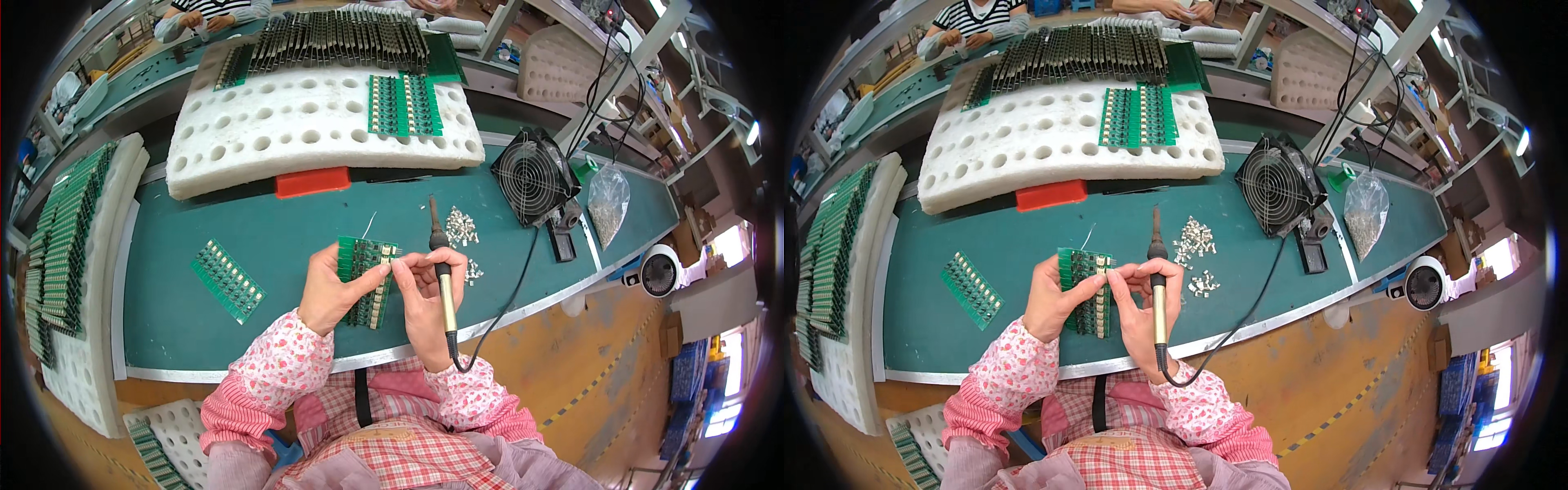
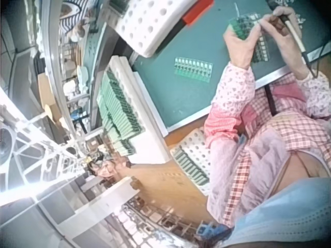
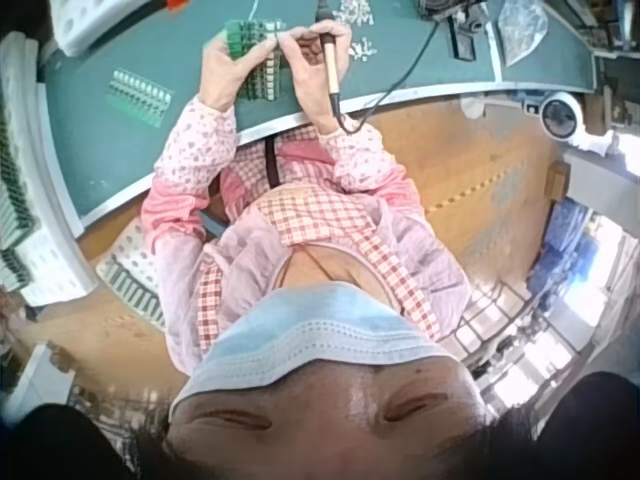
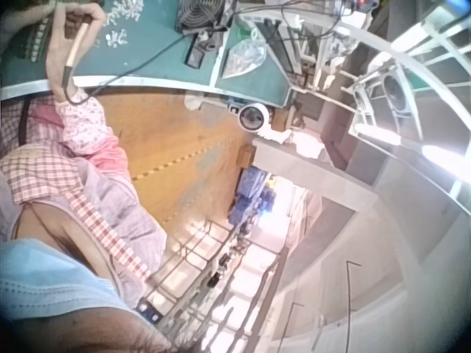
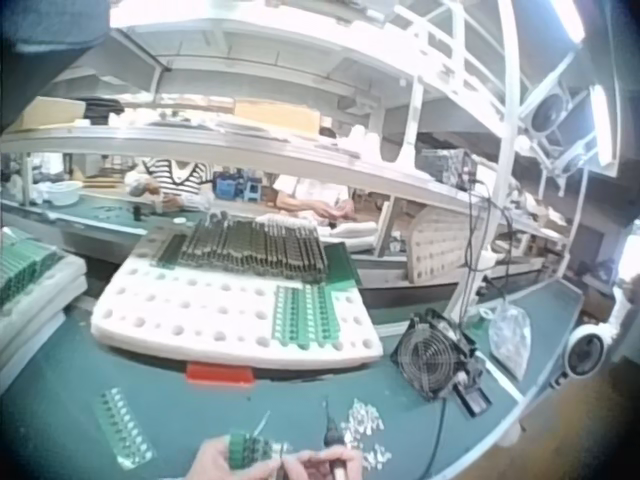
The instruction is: The person solders components onto a circuit board using a soldering iron and solder wire, inserts metal components into another circuit board by hand, and solders them in place with the soldering iron.
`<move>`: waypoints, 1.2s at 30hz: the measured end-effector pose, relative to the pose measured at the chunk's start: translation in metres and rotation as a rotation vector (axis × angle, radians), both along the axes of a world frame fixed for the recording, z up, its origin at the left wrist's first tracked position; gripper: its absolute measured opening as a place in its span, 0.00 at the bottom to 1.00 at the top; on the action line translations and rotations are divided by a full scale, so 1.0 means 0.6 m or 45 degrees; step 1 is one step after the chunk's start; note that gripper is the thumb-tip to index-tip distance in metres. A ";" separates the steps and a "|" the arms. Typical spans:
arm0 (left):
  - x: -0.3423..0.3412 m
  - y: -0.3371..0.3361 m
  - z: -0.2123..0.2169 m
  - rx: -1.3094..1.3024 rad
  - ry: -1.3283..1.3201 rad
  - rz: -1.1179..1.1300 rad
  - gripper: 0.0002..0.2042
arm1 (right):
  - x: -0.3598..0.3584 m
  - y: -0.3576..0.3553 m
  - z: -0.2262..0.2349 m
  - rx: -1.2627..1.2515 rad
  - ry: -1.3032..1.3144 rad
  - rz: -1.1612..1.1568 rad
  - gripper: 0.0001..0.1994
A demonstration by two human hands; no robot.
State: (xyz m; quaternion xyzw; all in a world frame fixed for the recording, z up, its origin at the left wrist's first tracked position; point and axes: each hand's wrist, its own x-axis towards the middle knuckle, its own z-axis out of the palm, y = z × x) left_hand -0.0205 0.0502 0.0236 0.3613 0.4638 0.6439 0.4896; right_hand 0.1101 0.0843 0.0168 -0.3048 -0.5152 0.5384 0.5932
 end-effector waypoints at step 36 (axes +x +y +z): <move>-0.004 0.009 -0.018 -0.124 -0.185 -0.101 0.11 | 0.062 0.030 0.005 -0.298 -0.003 0.177 0.18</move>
